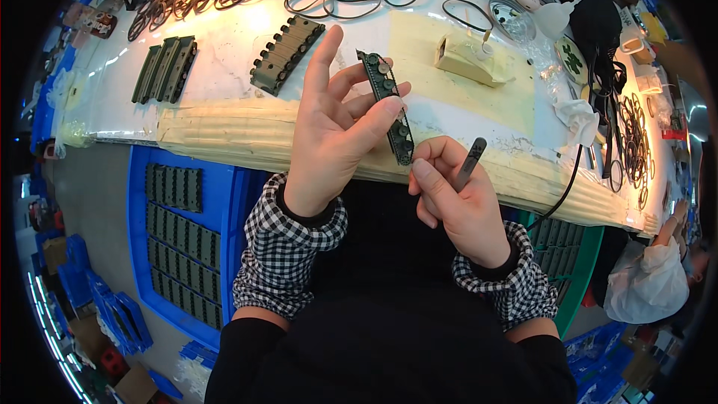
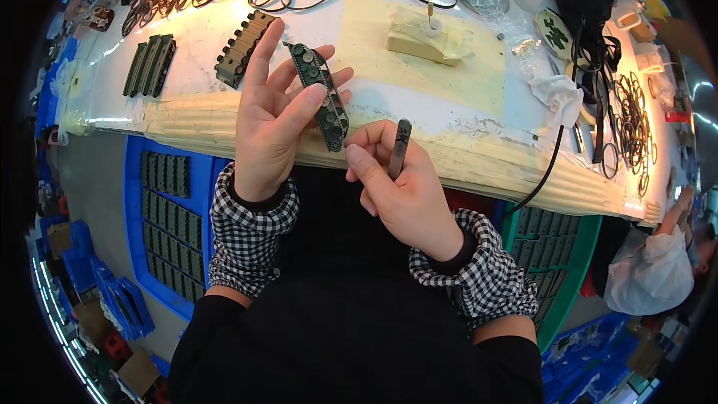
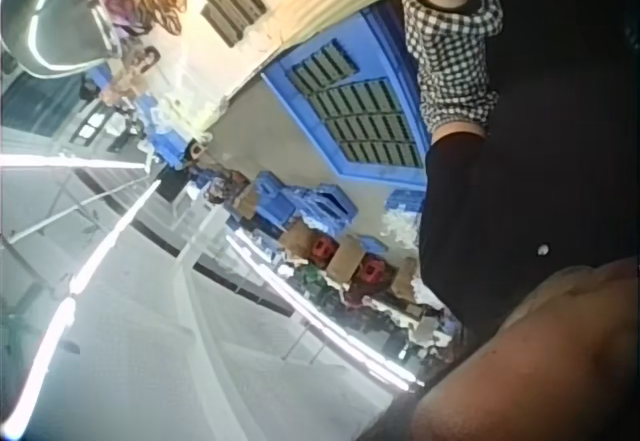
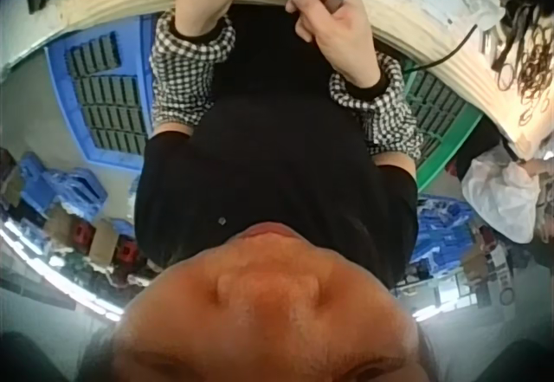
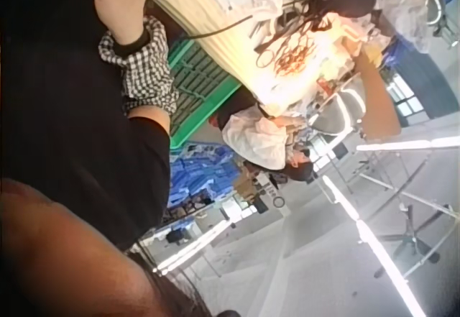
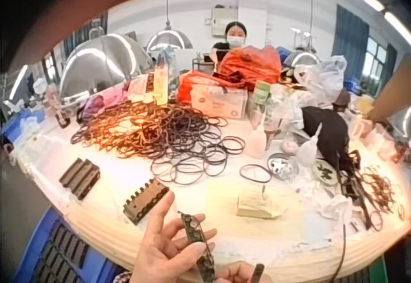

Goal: Connecting individual plastic track segments together using pins and tweezers at a workbench.

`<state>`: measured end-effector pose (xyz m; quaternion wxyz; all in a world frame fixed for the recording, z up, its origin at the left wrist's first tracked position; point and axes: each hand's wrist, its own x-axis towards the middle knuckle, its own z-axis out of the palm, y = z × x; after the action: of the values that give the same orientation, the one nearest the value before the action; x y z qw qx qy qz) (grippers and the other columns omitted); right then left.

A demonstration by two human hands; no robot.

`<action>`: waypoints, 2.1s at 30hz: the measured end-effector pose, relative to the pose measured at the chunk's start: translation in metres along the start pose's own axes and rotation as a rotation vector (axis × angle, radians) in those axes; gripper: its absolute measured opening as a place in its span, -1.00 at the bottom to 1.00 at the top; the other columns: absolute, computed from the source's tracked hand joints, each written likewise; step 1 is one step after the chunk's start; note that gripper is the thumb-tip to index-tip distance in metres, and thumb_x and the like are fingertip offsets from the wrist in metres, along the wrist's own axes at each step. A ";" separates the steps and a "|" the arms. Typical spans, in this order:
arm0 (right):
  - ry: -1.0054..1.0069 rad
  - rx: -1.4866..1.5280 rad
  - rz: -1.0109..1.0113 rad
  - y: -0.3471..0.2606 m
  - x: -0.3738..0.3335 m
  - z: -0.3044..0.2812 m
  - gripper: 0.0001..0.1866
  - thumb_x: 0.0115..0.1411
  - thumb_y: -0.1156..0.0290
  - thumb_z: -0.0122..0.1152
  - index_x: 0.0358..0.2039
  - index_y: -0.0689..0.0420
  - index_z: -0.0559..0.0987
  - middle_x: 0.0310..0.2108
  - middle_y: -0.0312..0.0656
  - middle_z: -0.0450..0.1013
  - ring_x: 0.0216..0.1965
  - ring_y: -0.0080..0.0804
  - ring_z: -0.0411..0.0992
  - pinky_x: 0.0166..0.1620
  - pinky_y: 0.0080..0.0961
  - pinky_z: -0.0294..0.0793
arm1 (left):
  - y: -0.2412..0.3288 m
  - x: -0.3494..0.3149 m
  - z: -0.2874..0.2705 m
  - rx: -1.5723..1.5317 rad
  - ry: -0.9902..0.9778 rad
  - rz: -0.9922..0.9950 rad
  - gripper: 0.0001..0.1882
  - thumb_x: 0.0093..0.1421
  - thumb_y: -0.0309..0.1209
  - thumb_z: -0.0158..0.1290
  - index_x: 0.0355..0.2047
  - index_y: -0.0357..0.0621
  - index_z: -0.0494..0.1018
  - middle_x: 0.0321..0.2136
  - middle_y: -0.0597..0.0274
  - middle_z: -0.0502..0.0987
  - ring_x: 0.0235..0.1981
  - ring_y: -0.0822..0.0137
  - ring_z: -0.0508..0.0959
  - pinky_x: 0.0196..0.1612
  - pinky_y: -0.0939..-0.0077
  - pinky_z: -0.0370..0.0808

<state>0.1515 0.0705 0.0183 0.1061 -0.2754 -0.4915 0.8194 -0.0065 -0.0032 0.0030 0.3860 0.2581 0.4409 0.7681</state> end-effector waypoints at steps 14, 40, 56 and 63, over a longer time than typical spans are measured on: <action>0.058 -0.116 -0.191 -0.017 0.001 -0.006 -0.84 0.31 0.45 0.09 -0.15 0.20 0.38 -0.41 -0.35 0.36 -0.62 -0.80 0.21 -0.61 -0.82 0.12 | 0.008 -0.004 -0.004 0.004 -0.197 -0.081 -0.18 0.18 -0.61 0.07 0.35 -0.17 -0.14 0.20 -0.26 0.22 0.13 0.03 0.44 0.13 0.25 0.47; -0.094 -0.720 -0.418 -0.045 0.019 -0.038 -0.85 0.24 0.50 0.14 -0.19 0.26 0.49 -0.48 -0.19 0.48 -0.56 -0.63 0.39 -0.50 -0.66 0.35 | 0.011 -0.019 0.005 1.132 -0.142 0.561 -0.71 -0.05 -0.49 0.30 -0.25 -0.15 0.57 -0.39 0.19 0.57 -0.16 0.06 0.58 0.08 0.06 0.44; -0.140 -0.800 -0.385 -0.058 0.009 -0.033 -0.82 0.13 0.64 0.16 -0.21 0.27 0.49 -0.43 -0.13 0.52 -0.46 -0.52 0.52 -0.43 -0.62 0.51 | -0.008 -0.026 0.018 1.086 0.031 0.695 -0.70 -0.20 -0.50 0.28 -0.36 -0.18 0.54 -0.49 0.24 0.46 -0.39 0.22 0.43 -0.29 0.42 0.40; -0.141 -0.868 -0.374 -0.059 0.005 -0.033 -0.79 0.11 0.66 0.16 -0.21 0.24 0.49 -0.43 -0.16 0.52 -0.48 -0.50 0.50 -0.44 -0.58 0.50 | -0.009 -0.027 0.018 1.106 0.032 0.718 -0.71 -0.19 -0.49 0.27 -0.38 -0.17 0.52 -0.49 0.25 0.45 -0.39 0.24 0.43 -0.29 0.44 0.39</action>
<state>0.1599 0.1272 0.0554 0.0933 -0.1447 -0.8354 0.5220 0.0259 -0.0141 0.0022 -0.0905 0.5379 0.6626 0.5133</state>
